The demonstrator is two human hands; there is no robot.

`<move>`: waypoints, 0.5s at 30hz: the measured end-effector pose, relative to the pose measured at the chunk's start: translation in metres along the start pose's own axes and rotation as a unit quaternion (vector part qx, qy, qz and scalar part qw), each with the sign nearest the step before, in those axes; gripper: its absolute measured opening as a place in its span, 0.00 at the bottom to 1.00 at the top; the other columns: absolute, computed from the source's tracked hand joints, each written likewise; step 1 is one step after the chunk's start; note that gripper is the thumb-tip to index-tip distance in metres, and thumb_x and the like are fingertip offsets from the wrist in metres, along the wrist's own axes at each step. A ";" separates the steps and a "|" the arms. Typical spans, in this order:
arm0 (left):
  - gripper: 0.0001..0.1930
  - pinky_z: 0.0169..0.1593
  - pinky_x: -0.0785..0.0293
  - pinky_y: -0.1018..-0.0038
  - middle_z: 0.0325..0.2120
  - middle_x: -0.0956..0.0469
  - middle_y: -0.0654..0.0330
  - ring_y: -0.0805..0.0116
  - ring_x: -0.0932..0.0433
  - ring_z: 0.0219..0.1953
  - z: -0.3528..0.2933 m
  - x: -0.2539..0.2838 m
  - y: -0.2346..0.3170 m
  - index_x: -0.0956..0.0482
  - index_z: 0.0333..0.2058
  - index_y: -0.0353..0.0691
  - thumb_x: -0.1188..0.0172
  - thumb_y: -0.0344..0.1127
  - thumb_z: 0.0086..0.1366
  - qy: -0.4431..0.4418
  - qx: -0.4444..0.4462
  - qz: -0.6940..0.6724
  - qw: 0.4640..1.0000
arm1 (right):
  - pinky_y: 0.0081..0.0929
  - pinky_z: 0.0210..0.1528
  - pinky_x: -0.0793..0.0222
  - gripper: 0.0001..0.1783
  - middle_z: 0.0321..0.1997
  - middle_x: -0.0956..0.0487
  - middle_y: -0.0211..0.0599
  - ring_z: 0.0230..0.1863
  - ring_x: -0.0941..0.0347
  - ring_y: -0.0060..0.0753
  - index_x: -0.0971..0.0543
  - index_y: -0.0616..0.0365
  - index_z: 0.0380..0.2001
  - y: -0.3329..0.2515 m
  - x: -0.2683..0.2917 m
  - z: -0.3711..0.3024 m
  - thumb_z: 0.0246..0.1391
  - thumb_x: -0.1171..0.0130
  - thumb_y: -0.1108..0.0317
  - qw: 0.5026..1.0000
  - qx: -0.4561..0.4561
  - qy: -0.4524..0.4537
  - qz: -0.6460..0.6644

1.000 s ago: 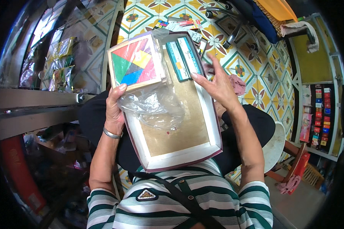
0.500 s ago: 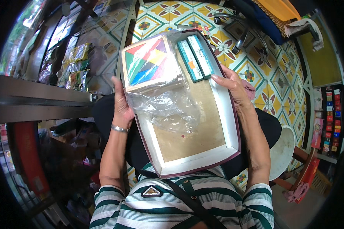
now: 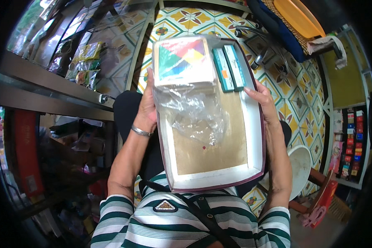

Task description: The person wipes a small wooden box and a larger cardboard box with a pink cloth, then places the wooden box and several packaged stationery items into the larger box.

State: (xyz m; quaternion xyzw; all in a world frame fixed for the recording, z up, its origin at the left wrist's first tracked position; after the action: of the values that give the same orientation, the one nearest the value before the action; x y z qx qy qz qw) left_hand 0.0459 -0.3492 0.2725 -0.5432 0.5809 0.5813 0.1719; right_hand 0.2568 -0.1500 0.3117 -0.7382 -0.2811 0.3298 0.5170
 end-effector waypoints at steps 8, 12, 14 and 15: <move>0.34 0.55 0.25 0.70 0.54 0.24 0.54 0.67 0.23 0.51 -0.035 -0.021 0.011 0.33 0.60 0.32 0.62 0.59 0.75 0.081 -0.138 0.364 0.917 | 0.17 0.39 0.27 0.32 0.45 0.20 0.36 0.37 0.23 0.22 0.28 0.63 0.57 -0.019 0.028 -0.004 0.49 0.36 0.63 0.993 0.051 -0.022 -0.103; 0.26 0.41 0.30 0.78 0.37 0.26 0.65 0.79 0.29 0.35 -0.065 -0.021 -0.010 0.27 0.49 0.39 0.60 0.58 0.75 0.072 -0.122 0.376 0.916 | 0.17 0.38 0.27 0.32 0.43 0.21 0.35 0.36 0.24 0.20 0.26 0.63 0.58 -0.034 0.055 0.053 0.51 0.38 0.59 0.959 0.001 -0.143 -0.246; 0.26 0.39 0.29 0.81 0.33 0.25 0.69 0.81 0.29 0.31 -0.086 -0.019 -0.023 0.27 0.49 0.42 0.60 0.59 0.75 0.132 -0.116 0.310 0.934 | 0.18 0.44 0.30 0.34 0.44 0.21 0.36 0.43 0.26 0.21 0.27 0.64 0.59 -0.033 0.037 0.059 0.51 0.36 0.57 0.949 0.012 -0.180 -0.258; 0.26 0.38 0.28 0.81 0.35 0.24 0.66 0.80 0.27 0.33 -0.098 -0.026 -0.027 0.31 0.53 0.39 0.60 0.58 0.75 0.128 -0.110 0.314 0.934 | 0.19 0.47 0.31 0.34 0.46 0.21 0.36 0.44 0.26 0.23 0.27 0.64 0.59 -0.022 0.034 0.060 0.51 0.36 0.57 0.948 -0.010 -0.202 -0.247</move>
State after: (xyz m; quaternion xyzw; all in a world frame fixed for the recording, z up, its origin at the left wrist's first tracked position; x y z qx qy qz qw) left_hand 0.1194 -0.4150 0.3070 -0.4190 0.6711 0.5914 -0.1560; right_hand 0.2304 -0.0828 0.3112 -0.5685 -0.5564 0.3307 0.5078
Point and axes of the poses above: each hand's wrist, its own z-axis towards the middle knuckle, its own x-axis out of the back of the hand, y = z × x, the point moved 3 cm from there along z, towards the middle knuckle
